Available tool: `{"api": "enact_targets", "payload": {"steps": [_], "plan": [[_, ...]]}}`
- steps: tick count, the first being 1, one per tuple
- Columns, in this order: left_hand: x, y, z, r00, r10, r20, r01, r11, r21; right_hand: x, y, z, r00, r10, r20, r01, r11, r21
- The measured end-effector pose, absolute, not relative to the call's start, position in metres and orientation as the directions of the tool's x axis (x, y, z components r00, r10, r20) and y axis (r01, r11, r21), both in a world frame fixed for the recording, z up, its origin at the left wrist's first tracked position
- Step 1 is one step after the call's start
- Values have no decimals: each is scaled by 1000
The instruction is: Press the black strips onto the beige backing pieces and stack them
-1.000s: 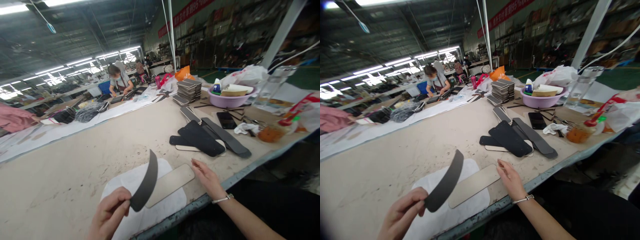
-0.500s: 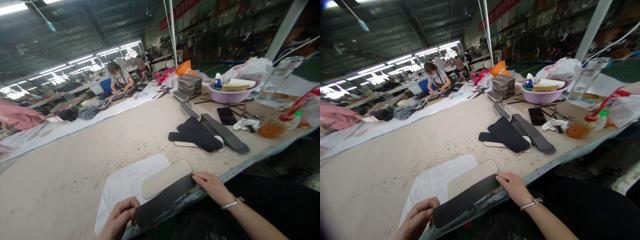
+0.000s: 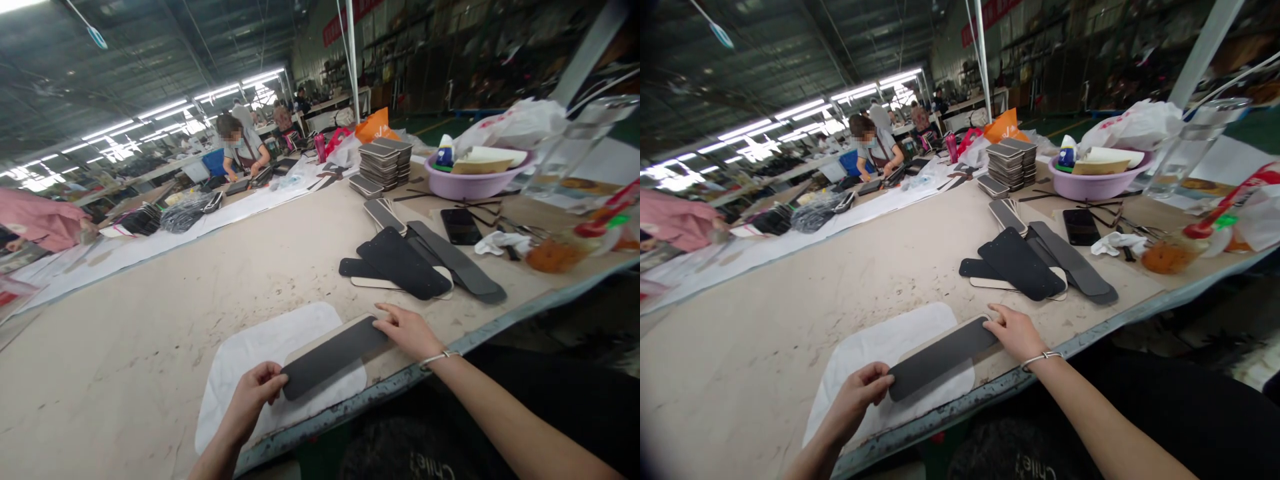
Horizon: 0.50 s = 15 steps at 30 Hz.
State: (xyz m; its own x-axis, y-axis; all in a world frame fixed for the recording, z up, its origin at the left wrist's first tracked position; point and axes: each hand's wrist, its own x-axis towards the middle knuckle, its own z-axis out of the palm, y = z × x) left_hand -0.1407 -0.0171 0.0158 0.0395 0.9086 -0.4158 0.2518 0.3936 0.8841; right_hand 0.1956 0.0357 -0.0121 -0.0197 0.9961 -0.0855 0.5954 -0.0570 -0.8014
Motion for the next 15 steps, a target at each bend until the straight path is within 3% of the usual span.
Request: {"api": "enact_targets", "payload": {"steps": [4, 15], "plan": [[-140, 1, 0, -29, 909, -417, 230, 412, 882, 191, 50, -20, 4, 996, -89, 645, -70, -761], [-141, 15, -24, -93, 916, -390, 484, 384, 786, 185, 53, -32, 22, 995, -98, 714, -84, -695]]}}
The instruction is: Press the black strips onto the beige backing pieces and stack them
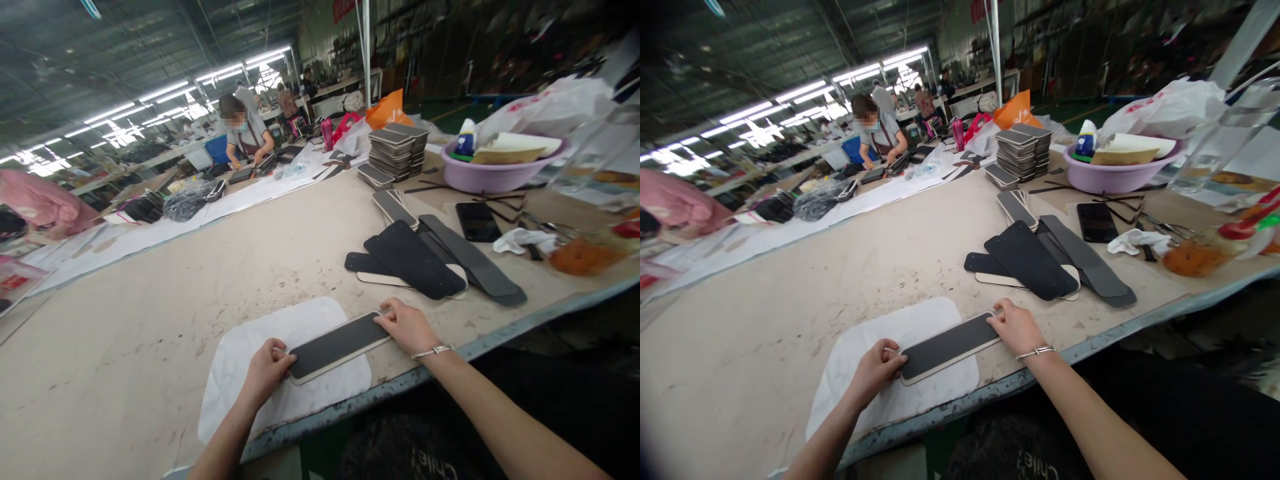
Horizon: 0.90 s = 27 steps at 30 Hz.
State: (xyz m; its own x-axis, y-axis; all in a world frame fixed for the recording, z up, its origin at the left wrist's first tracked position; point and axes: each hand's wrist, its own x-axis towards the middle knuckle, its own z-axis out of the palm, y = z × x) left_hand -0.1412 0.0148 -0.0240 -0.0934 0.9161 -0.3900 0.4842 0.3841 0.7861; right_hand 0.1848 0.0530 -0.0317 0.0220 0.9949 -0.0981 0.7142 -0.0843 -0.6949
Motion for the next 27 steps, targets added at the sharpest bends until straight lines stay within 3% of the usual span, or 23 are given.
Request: {"api": "enact_targets", "payload": {"steps": [11, 27], "plan": [[-140, 12, -22, -127, 939, -320, 595, 331, 733, 188, 58, -42, -49, 990, -130, 844, -29, -536], [-143, 14, -24, -67, 950, -304, 660, 271, 701, 184, 55, -37, -3, 992, -125, 829, -68, -555]]}}
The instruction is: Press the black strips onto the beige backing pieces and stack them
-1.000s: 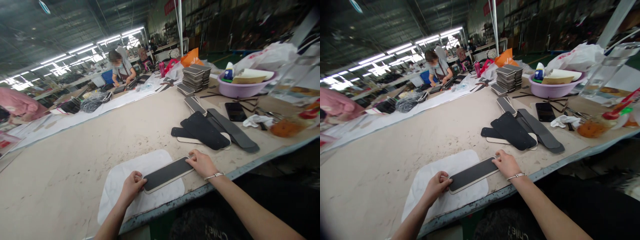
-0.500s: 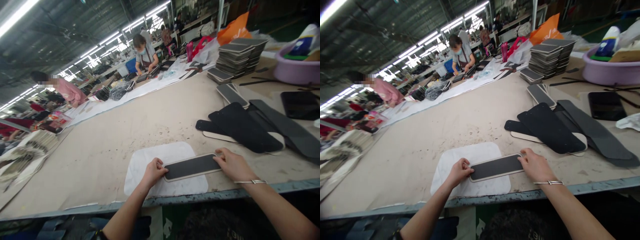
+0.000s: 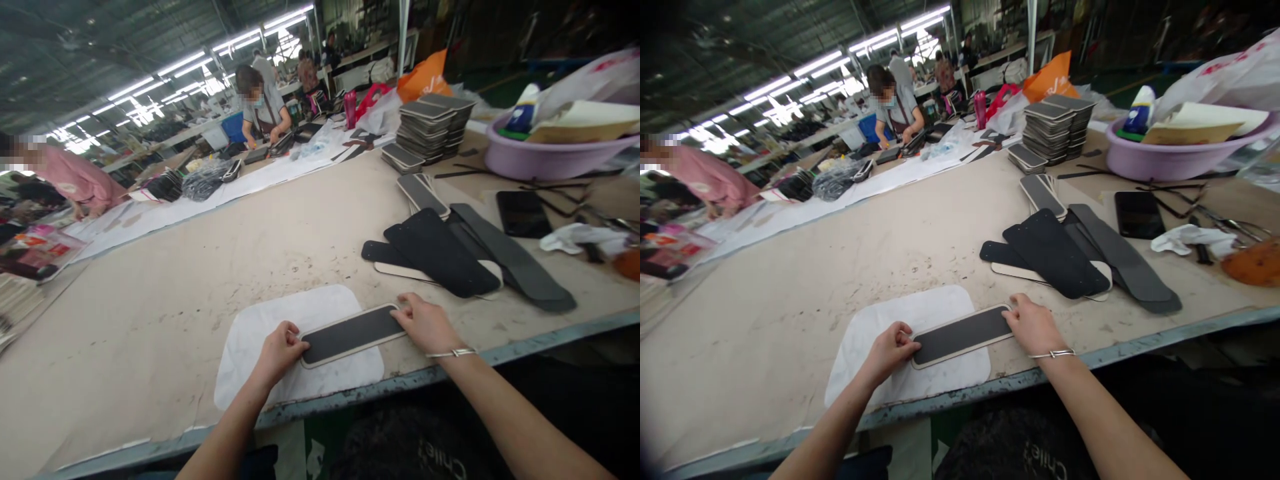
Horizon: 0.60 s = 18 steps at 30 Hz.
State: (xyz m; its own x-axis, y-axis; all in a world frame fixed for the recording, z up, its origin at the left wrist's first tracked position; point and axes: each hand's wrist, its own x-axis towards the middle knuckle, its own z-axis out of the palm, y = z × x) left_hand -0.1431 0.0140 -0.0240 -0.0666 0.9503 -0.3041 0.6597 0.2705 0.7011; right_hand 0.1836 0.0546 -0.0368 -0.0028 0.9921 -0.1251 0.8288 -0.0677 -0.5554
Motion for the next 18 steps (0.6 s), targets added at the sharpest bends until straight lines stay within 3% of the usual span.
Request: {"api": "enact_targets", "payload": {"steps": [13, 18], "plan": [[-137, 12, -16, -79, 952, -294, 681, 267, 682, 184, 55, -36, -23, 992, -126, 837, -49, -545], [-137, 4, -14, -79, 980, -182, 753, 178, 633, 186, 55, -42, -19, 995, -102, 846, -38, -532]]}}
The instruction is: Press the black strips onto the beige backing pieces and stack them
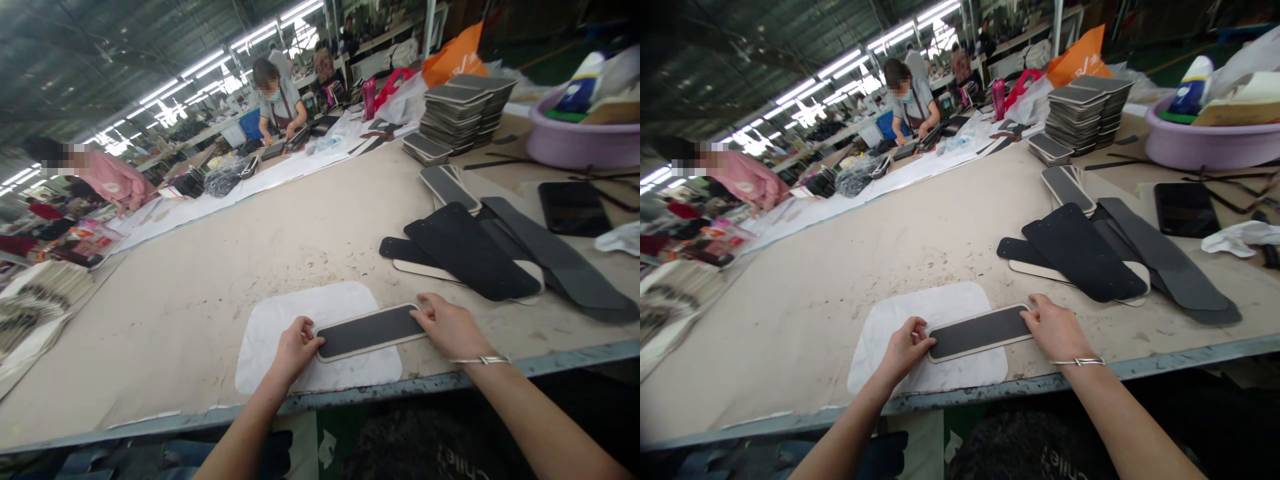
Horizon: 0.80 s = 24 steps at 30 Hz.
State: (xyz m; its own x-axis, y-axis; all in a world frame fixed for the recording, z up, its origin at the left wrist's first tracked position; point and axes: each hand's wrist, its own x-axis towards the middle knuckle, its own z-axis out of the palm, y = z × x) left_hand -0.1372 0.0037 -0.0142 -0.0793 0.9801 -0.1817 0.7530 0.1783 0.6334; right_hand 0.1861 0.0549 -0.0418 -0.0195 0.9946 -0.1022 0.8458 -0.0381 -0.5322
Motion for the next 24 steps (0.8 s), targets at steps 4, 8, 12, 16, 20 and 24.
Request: {"api": "enact_targets", "payload": {"steps": [4, 8, 12, 16, 20, 24], "plan": [[-143, -17, -20, -31, 998, 60, 820, -9, 573, 188, 56, -46, -24, 993, -116, 857, -39, -514], [-145, -39, -26, 194, 948, 250, 828, -295, 477, 190, 56, -51, -31, 996, -89, 862, -18, -506], [-143, -44, -31, 361, 895, 262, 800, -442, 406, 190, 56, -50, -21, 996, -83, 871, -22, -491], [-145, -42, -36, 364, 883, 297, 787, -462, 408, 187, 54, -42, -29, 992, -119, 869, -34, -494], [-146, -41, -36, 362, 883, 300, 779, -463, 423, 185, 53, -36, -23, 988, -154, 867, -57, -496], [-144, -42, -35, 344, 892, 292, 777, -445, 444, 185, 54, -37, -34, 988, -149, 879, -42, -475]]}}
